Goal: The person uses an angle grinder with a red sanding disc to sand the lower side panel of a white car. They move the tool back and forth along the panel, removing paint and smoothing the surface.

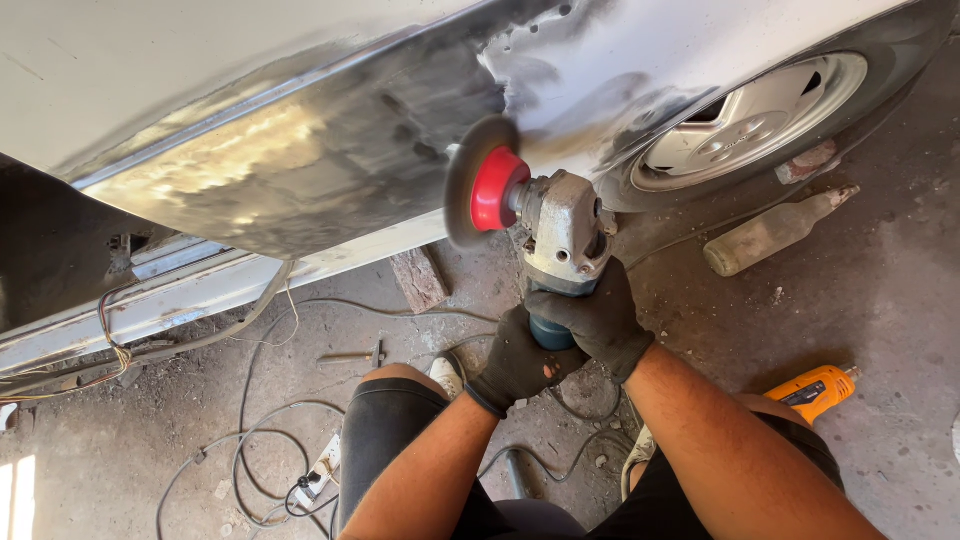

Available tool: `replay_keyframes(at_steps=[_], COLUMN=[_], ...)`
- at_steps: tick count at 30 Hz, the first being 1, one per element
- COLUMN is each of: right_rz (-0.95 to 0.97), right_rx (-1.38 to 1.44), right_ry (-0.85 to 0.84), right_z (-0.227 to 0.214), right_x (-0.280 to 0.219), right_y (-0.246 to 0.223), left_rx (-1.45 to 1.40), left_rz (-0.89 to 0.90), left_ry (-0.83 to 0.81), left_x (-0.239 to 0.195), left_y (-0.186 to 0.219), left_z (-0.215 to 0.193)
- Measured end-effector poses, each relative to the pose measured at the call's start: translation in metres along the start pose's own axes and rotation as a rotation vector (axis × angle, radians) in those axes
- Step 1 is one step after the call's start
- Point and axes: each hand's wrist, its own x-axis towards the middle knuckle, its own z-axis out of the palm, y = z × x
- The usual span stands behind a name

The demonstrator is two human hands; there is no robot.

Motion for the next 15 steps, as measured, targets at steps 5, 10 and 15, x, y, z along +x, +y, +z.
replay_keyframes(at_steps=[5,10,15], right_rz=[-0.023,-0.079,-0.075], right_rx=[0.004,0.003,0.005], right_ry=[-0.002,0.001,-0.010], right_z=[0.001,0.004,0.005], right_x=[0.003,0.004,0.004], right_y=[-0.015,-0.008,-0.011], left_rx=[-0.013,0.378,0.519], left_rz=[-0.010,0.120,0.087], left_ry=[0.075,0.059,0.033], left_x=[0.008,0.004,-0.001], left_y=[0.008,0.022,0.091], left_z=[0.006,0.006,0.004])
